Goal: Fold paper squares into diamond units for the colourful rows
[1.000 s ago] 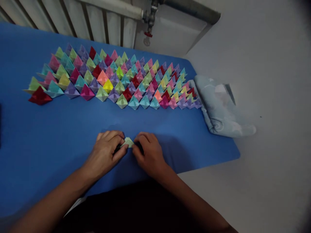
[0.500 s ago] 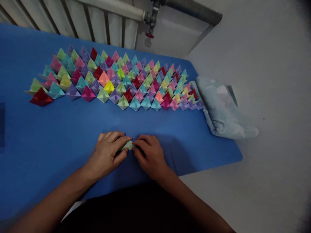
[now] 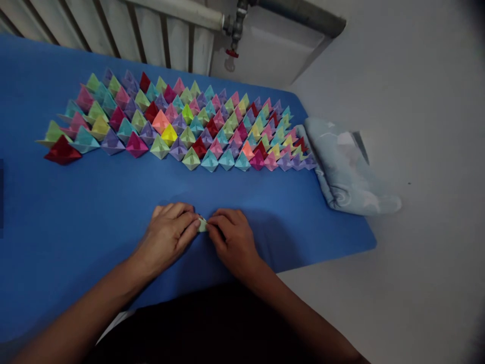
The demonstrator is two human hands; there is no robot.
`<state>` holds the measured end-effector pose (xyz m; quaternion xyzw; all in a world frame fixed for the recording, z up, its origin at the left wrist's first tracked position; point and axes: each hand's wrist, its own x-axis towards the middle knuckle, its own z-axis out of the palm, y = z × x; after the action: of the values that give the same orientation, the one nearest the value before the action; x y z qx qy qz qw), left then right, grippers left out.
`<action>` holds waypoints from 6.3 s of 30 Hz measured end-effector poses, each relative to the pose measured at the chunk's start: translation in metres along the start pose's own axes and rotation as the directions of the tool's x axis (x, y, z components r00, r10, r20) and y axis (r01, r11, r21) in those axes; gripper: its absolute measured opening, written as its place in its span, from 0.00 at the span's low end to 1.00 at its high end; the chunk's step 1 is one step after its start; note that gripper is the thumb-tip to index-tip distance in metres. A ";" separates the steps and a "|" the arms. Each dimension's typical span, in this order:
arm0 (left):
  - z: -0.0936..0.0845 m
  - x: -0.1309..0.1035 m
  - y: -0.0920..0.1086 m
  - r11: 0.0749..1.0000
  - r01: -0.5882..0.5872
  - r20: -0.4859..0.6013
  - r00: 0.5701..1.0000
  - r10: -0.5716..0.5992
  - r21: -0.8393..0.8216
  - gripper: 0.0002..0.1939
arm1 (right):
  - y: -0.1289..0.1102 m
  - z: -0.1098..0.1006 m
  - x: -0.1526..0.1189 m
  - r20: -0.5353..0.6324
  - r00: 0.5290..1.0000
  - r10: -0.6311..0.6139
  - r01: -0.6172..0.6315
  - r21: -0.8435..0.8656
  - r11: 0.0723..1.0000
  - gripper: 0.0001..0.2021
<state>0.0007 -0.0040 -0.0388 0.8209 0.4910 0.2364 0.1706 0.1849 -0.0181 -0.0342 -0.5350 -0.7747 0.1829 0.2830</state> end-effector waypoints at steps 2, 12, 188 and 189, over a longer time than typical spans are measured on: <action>0.001 0.001 0.000 1.000 0.003 -0.003 1.000 -0.003 0.012 0.19 | -0.001 0.000 0.000 -0.011 1.000 0.005 -0.005 0.005 1.000 0.07; 0.002 0.005 -0.001 0.995 -0.060 0.015 0.998 0.059 0.085 0.16 | -0.003 0.000 0.002 0.036 0.999 0.033 -0.031 -0.059 0.998 0.07; -0.041 0.056 -0.038 0.399 0.358 0.074 0.814 -0.576 -0.844 0.13 | -0.017 0.014 0.113 0.226 0.881 0.415 -0.413 0.795 0.445 0.11; -0.041 0.056 -0.037 0.420 0.356 0.071 0.826 -0.559 -0.835 0.12 | -0.017 0.014 0.113 0.223 0.883 0.413 -0.409 0.798 0.443 0.11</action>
<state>-0.0261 0.0651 -0.0116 0.4466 0.5439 0.4682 0.5344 0.1331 0.0815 -0.0073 -0.5097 -0.4422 0.5858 0.4488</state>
